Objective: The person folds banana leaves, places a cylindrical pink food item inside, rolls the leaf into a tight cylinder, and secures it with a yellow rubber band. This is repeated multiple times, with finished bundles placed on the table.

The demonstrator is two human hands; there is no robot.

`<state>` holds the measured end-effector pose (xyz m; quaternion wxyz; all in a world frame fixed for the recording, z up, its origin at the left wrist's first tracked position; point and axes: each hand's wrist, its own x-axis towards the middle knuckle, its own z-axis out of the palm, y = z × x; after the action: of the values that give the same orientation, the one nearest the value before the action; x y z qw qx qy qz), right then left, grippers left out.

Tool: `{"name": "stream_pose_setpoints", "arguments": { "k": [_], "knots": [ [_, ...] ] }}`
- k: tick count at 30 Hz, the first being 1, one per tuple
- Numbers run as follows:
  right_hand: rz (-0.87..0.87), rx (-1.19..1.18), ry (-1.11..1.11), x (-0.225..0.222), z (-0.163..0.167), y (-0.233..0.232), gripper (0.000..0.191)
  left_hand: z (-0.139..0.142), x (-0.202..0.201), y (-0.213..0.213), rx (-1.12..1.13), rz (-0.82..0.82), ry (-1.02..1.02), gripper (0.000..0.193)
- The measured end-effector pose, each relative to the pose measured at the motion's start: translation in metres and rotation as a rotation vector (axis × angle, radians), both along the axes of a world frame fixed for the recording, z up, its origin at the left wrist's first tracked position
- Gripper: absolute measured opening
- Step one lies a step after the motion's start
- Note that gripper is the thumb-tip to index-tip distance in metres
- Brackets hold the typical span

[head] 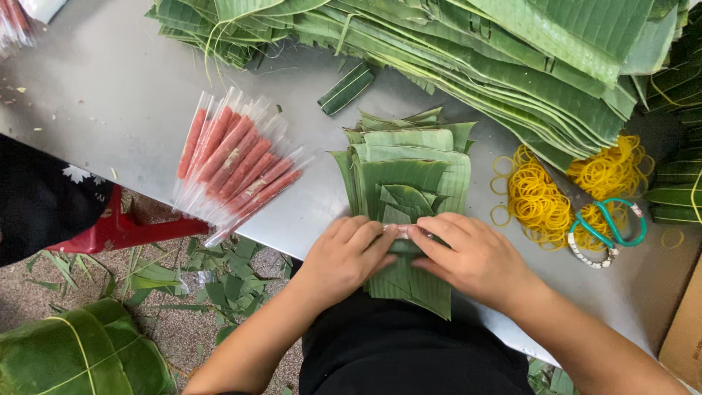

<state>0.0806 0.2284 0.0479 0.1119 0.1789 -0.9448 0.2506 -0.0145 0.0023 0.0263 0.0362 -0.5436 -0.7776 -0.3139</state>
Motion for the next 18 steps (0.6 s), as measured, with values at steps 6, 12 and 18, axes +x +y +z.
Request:
{"name": "stream_pose_setpoints", "arguments": {
  "k": [6, 12, 18],
  "knots": [
    [-0.151, -0.141, -0.1, -0.019, -0.023, 0.004, 0.025, -0.031, -0.034, 0.026, -0.048, 0.054, -0.316, 0.023],
    [-0.069, 0.039, -0.055, -0.019, -0.024, 0.005, 0.034, -0.037, -0.038, 0.025, 0.061, -0.118, 0.01, 0.026],
    [-0.154, -0.041, -0.219, -0.03, -0.026, 0.003, 0.031, -0.03, -0.044, 0.021, -0.013, -0.088, -0.396, 0.027]
  ]
}}
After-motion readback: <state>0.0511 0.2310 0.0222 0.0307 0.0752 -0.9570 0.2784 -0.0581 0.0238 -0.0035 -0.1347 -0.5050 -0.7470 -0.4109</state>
